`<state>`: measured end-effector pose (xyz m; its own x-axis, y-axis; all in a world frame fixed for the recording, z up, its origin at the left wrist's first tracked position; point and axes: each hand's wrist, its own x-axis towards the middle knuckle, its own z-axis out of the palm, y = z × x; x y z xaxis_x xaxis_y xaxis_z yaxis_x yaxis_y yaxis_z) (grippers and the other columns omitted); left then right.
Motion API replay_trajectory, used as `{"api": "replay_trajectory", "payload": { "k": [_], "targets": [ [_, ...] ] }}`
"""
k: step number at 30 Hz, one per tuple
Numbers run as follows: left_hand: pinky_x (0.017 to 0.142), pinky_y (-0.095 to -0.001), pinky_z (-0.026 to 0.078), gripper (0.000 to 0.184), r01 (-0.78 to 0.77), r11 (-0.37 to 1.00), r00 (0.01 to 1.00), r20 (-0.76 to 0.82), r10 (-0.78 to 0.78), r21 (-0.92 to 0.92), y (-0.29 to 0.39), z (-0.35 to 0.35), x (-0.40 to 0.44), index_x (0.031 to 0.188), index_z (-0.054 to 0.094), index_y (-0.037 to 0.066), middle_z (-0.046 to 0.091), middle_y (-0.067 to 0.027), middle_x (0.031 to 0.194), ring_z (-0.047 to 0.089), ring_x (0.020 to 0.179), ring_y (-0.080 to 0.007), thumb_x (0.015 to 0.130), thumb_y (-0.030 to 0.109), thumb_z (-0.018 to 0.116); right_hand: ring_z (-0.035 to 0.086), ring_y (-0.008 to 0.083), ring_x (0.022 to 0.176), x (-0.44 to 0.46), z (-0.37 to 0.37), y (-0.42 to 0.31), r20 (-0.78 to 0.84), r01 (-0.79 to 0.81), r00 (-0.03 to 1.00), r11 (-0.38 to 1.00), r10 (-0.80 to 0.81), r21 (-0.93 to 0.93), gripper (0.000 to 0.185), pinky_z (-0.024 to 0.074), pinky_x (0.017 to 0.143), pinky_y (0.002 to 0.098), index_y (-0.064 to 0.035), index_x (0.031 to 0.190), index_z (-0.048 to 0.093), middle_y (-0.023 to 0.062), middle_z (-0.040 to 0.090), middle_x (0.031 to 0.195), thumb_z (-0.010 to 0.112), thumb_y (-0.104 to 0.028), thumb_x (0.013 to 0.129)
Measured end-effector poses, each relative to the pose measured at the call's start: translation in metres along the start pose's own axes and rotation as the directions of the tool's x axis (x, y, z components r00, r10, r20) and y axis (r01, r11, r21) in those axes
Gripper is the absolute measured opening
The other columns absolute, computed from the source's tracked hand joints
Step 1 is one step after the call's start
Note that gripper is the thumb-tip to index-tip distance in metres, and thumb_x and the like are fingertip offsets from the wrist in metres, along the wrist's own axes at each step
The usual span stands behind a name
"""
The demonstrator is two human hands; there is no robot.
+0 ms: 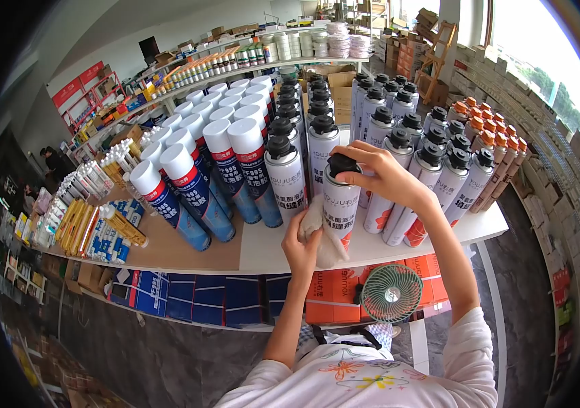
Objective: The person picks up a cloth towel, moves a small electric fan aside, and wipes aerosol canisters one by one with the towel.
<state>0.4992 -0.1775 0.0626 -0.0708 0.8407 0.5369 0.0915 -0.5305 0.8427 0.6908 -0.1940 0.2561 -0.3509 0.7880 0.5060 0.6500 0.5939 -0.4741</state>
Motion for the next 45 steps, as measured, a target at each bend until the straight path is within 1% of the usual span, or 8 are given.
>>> {"api": "replay_trajectory", "payload": {
  "k": [2,8,14,28,35,38,41,45],
  "targets": [
    [0.087,-0.0335,0.051,0.040,-0.032,0.989,0.999,-0.019,0.030,-0.143,0.035,-0.003,0.013,0.118,0.062,0.000,0.069,-0.0115,0.109,0.066,0.100,-0.0186,0.081,0.005,0.076,0.061,0.0242,0.088,0.004,0.000,0.006,0.041,0.006,0.999,0.998,-0.009,0.067,0.053,0.0512,0.078,0.0357,0.0005,0.135,0.053,0.0129,0.059,0.110,0.069,-0.028,0.092],
    [0.074,-0.0255,0.050,0.037,-0.340,0.940,0.936,-0.104,0.336,-0.016,0.037,0.007,0.015,0.112,0.063,0.000,0.068,-0.0071,0.101,0.063,0.088,-0.0125,0.079,0.005,0.078,0.063,0.0236,0.086,0.010,-0.009,0.005,0.130,0.056,0.990,0.998,-0.059,0.031,0.052,0.0511,0.077,0.0350,0.0008,0.136,0.052,0.0130,0.059,0.112,0.067,-0.026,0.094],
    [0.081,-0.0314,0.051,0.038,0.014,0.998,1.000,0.023,-0.012,-0.063,-0.006,-0.006,-0.018,0.109,0.066,0.000,0.070,-0.0111,0.098,0.067,0.091,-0.0203,0.073,0.000,0.076,0.064,0.0323,0.098,0.010,-0.010,-0.005,0.149,-0.058,0.988,0.996,0.048,0.063,0.051,0.0500,0.086,0.0398,0.0007,0.134,0.053,0.0164,0.060,0.116,0.067,-0.026,0.093],
    [0.079,-0.0276,0.052,0.034,-0.149,0.980,0.982,-0.132,0.132,-0.133,0.038,0.000,0.023,0.110,0.065,-0.003,0.071,-0.0080,0.100,0.064,0.090,-0.0110,0.079,0.002,0.076,0.057,0.0167,0.099,0.023,-0.012,0.011,0.263,0.025,0.962,0.982,-0.075,0.186,0.045,0.0489,0.085,0.0294,-0.0034,0.134,0.055,0.0085,0.059,0.120,0.066,-0.006,0.091],
    [0.081,-0.0317,0.053,0.036,0.062,0.998,0.996,-0.063,-0.063,-0.014,-0.015,-0.005,-0.029,0.108,0.066,-0.001,0.073,-0.0115,0.098,0.069,0.089,-0.0182,0.075,0.003,0.078,0.056,0.0162,0.110,0.023,-0.008,0.021,0.307,-0.090,0.952,0.960,0.004,0.265,0.044,0.0478,0.093,0.0298,-0.0052,0.136,0.055,0.0075,0.058,0.126,0.065,-0.008,0.093],
    [0.081,-0.0319,0.053,0.036,0.071,0.997,0.996,-0.045,-0.072,-0.023,-0.021,-0.008,-0.031,0.108,0.066,-0.001,0.073,-0.0119,0.098,0.069,0.090,-0.0192,0.074,0.004,0.078,0.058,0.0202,0.093,0.020,-0.004,0.022,0.198,0.019,0.977,0.956,-0.080,0.294,0.041,0.0480,0.077,0.0307,-0.0076,0.133,0.058,0.0074,0.062,0.122,0.065,-0.013,0.093],
    [0.081,-0.0321,0.053,0.036,0.052,0.998,0.998,-0.025,-0.052,0.022,-0.007,-0.012,-0.024,0.108,0.067,-0.001,0.073,-0.0121,0.098,0.070,0.090,-0.0198,0.074,0.004,0.079,0.054,0.0338,0.127,0.011,-0.001,0.010,0.065,0.101,0.992,0.990,-0.108,0.096,0.044,0.0435,0.105,0.0418,-0.0054,0.135,0.057,0.0171,0.054,0.139,0.061,-0.029,0.097],
    [0.081,-0.0322,0.053,0.036,0.029,1.000,0.999,-0.030,-0.029,0.005,-0.010,-0.012,-0.017,0.108,0.067,-0.001,0.073,-0.0123,0.097,0.070,0.090,-0.0203,0.074,0.004,0.078,0.056,0.0344,0.123,0.006,0.001,-0.011,-0.161,0.065,0.986,0.994,-0.050,0.089,0.050,0.0459,0.102,0.0413,-0.0017,0.134,0.056,0.0205,0.055,0.136,0.062,-0.035,0.096]
  ]
}}
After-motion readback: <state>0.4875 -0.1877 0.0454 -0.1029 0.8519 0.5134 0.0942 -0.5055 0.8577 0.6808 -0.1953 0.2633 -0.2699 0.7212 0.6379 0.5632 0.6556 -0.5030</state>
